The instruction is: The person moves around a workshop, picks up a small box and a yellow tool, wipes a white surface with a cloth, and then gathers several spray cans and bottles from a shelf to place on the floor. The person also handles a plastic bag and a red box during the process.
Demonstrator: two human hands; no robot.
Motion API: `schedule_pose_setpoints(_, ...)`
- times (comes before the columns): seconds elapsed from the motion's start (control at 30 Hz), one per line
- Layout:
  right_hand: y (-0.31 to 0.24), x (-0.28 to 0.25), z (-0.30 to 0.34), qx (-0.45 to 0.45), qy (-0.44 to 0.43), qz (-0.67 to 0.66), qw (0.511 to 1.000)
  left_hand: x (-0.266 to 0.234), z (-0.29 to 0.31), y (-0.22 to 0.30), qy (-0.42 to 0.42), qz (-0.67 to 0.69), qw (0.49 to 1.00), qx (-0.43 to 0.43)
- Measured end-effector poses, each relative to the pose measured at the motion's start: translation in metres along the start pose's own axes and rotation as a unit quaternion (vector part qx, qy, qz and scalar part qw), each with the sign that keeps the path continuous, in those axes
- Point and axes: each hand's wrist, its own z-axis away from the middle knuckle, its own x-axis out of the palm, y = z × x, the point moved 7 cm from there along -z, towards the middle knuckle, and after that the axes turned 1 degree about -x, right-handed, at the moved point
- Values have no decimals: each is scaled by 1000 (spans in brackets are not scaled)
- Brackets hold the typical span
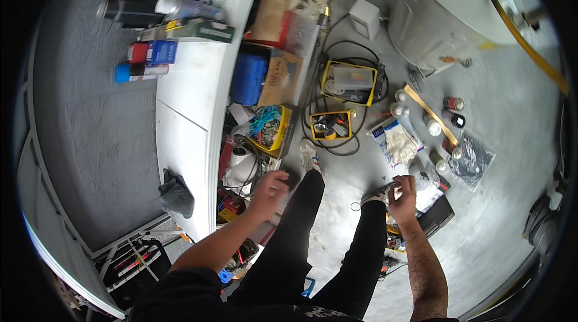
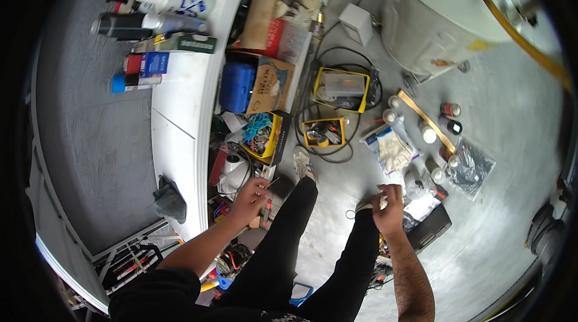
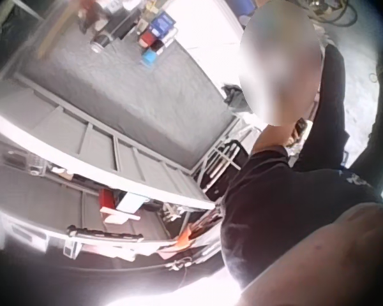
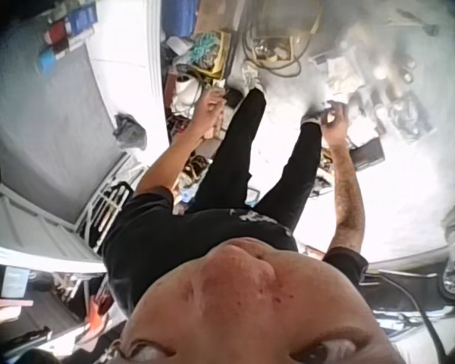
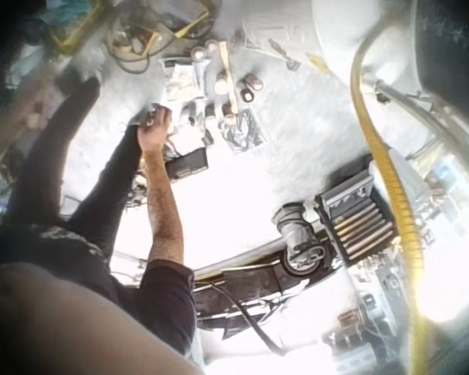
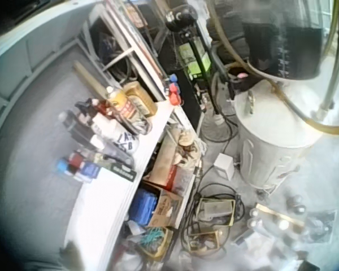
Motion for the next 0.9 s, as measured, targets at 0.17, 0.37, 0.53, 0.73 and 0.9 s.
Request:
schedule_pose_setpoints(0.17,-178,96,-69,-64,-60,-29,996,-252,-35,32,234,-99,945,205)
schedule_pose_setpoints(0.37,-415,247,-170,-220,-117,-52,967,-600,-108,56,558,-207,774,217)
schedule_pose_setpoints(0.53,-612,401,-250,-345,-128,-71,927,-680,-162,73,551,-328,746,180)
schedule_pose_setpoints(0.73,-751,530,-316,-370,-129,39,919,-691,-161,40,519,-92,824,208)
schedule_pose_setpoints(0.9,-736,541,-314,-379,-99,70,917,-687,-164,4,551,32,804,222)
